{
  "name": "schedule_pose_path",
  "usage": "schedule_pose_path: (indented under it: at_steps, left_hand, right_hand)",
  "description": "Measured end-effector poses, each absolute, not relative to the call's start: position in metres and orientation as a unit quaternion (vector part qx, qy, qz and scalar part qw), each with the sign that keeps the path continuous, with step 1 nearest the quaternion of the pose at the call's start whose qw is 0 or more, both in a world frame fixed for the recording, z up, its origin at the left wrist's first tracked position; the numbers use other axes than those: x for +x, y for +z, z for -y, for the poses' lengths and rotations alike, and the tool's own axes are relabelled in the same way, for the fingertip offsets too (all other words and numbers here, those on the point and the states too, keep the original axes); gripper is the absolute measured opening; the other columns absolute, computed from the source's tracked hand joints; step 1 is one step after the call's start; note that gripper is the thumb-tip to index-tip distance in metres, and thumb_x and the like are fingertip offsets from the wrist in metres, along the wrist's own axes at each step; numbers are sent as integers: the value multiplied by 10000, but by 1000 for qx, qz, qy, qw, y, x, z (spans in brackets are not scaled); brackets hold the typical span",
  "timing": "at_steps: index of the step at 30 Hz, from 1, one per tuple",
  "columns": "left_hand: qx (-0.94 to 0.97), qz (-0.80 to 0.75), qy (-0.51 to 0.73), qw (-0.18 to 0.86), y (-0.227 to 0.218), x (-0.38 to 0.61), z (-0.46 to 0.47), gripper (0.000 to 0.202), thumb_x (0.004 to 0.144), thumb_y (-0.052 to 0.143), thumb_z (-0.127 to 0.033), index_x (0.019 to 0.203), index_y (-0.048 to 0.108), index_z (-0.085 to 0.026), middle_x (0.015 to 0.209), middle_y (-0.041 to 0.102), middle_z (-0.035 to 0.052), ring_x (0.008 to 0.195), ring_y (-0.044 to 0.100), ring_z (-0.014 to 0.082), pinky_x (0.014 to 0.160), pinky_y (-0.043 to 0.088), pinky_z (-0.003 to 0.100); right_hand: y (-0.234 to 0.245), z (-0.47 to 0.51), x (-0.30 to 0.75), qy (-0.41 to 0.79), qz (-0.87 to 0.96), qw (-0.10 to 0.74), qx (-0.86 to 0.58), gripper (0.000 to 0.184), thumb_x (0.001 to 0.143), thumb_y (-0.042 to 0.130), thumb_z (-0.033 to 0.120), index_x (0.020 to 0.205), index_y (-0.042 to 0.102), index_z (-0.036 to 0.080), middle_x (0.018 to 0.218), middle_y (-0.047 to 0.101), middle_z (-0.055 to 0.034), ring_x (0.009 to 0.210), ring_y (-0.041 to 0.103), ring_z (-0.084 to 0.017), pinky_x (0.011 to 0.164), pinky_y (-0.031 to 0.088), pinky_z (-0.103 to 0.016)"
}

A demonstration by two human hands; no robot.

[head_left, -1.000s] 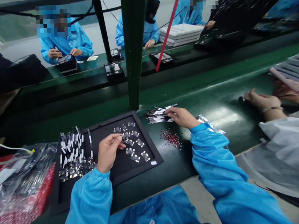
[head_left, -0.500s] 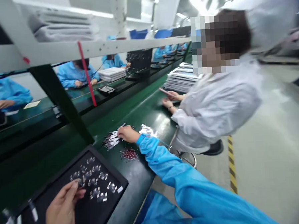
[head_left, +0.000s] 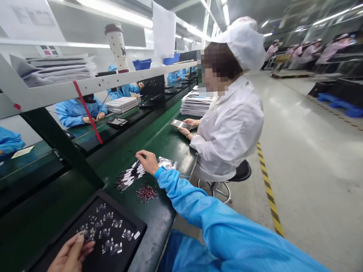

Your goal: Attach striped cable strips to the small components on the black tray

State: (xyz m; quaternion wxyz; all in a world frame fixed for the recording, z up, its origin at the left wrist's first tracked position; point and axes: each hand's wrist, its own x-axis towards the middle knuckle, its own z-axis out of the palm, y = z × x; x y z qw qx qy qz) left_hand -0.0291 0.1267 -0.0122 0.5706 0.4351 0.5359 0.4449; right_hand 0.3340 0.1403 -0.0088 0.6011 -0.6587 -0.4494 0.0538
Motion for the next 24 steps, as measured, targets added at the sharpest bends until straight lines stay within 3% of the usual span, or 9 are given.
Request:
schedule_pose_path:
  at_steps: [4,7,9,11,14,16,20,24]
  left_hand:
    - [446,-526,447,569,-12,-26,-126,517,518,889,-414,942,718,-172,897,731,-1,684,687,130,592,591,187]
    - [458,-520,454,561,-12,-24,-126,582,545,880,-381,1070,707,-201,891,731,-14,672,688,133,574,587,193]
    - [463,-517,458,555,-12,-24,-124,632,566,876,-371,1145,679,-209,812,724,-22,657,690,140,575,583,202]
    - [469,-513,458,554,-12,-24,-118,640,586,875,-380,1159,665,-186,754,717,-17,642,690,144,584,577,209]
    - [484,-492,456,563,-12,-25,-109,567,630,857,-420,1083,678,-131,753,718,12,626,685,140,578,559,215]
    - [489,-483,455,566,-14,-24,-106,534,679,829,-436,1083,673,-124,735,707,9,605,677,131,568,542,213]
    - [491,-484,457,561,-18,-23,-102,446,766,766,-413,1080,658,-116,673,684,2,584,667,120,557,517,198]
    - [491,-472,460,569,-19,-22,-97,383,808,724,-384,1071,641,-118,655,667,-6,585,675,127,575,525,208]
  right_hand:
    - [8,-131,323,100,429,649,-620,285,924,510,371,996,697,168,1050,728,-74,1009,637,-212,964,474,-349]
    - [20,-126,312,214,471,636,-573,271,865,614,405,944,705,163,946,739,-62,924,659,-202,890,520,-353]
    - [26,-118,303,338,520,588,-519,353,760,739,479,871,720,145,839,744,-66,806,693,-205,775,567,-348]
    - [26,-108,293,469,558,516,-449,498,559,871,552,743,715,117,711,728,-82,632,698,-216,607,586,-343]
    - [15,-97,280,599,559,443,-362,604,390,931,598,613,665,104,581,683,-83,458,659,-217,414,543,-308]
    - [4,-96,269,642,533,442,-329,581,411,947,566,628,659,111,560,670,-59,456,669,-209,399,548,-282]
    - [-10,-100,239,640,435,536,-338,380,745,822,507,891,693,181,778,732,-6,595,714,-111,548,610,-204]
    - [-10,-95,217,624,377,561,-391,312,735,848,416,886,718,177,785,737,-18,594,711,-125,538,617,-220]
